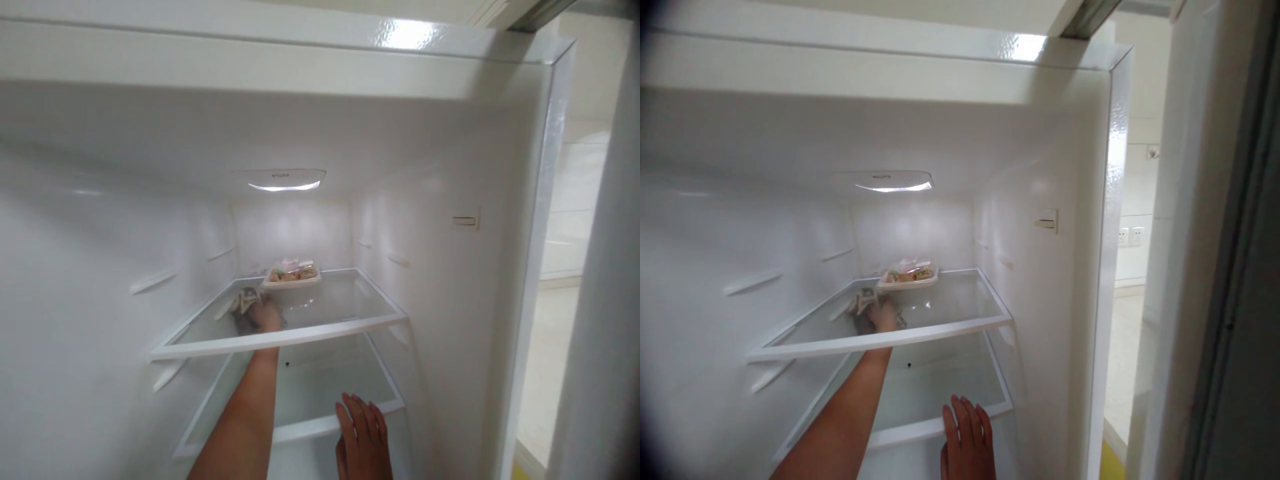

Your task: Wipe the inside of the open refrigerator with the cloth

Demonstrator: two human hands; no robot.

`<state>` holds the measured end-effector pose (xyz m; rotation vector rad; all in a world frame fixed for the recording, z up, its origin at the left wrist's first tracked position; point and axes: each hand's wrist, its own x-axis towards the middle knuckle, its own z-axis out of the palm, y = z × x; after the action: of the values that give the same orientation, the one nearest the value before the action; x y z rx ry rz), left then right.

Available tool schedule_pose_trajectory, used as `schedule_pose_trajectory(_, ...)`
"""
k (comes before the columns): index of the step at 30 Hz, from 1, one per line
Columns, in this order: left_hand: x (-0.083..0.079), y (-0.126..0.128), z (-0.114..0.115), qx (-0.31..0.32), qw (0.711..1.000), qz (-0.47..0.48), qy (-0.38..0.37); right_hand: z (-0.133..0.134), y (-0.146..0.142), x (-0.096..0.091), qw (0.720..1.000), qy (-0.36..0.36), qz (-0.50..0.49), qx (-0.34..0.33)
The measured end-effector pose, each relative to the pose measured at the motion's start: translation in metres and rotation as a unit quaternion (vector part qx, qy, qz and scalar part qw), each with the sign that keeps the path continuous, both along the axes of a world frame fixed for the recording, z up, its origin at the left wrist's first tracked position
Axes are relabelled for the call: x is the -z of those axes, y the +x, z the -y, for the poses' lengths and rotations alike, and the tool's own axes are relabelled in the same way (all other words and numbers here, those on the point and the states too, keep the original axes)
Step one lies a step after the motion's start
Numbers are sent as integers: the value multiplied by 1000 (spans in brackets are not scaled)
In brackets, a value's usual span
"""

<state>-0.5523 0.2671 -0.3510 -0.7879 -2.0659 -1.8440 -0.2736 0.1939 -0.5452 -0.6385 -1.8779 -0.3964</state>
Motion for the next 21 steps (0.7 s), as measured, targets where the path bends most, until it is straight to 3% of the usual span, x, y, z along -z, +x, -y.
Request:
schedule_pose_trajectory(4, 16, 12, -16, -55, 991, -67, -106, 0, -3, 2, 1000, -7, -26, -2)
schedule_pose_trajectory(9, 37, 44, -22, 29, 934, -269, -233, 1, -4, 1, 1000, -9, -28, -8)
schedule_pose_trajectory(15, 29, 100, -60, 163, 818, -460, -303, -3, -5, 6, 1000, -2, -24, 5)
schedule_pose_trajectory(18, 25, 119, -78, 175, 794, -488, -318, -6, -6, 9, 1000, 8, -24, 11)
schedule_pose_trajectory(21, 26, 116, -78, 169, 788, -493, -327, -7, -5, 9, 1000, 18, -22, 12)
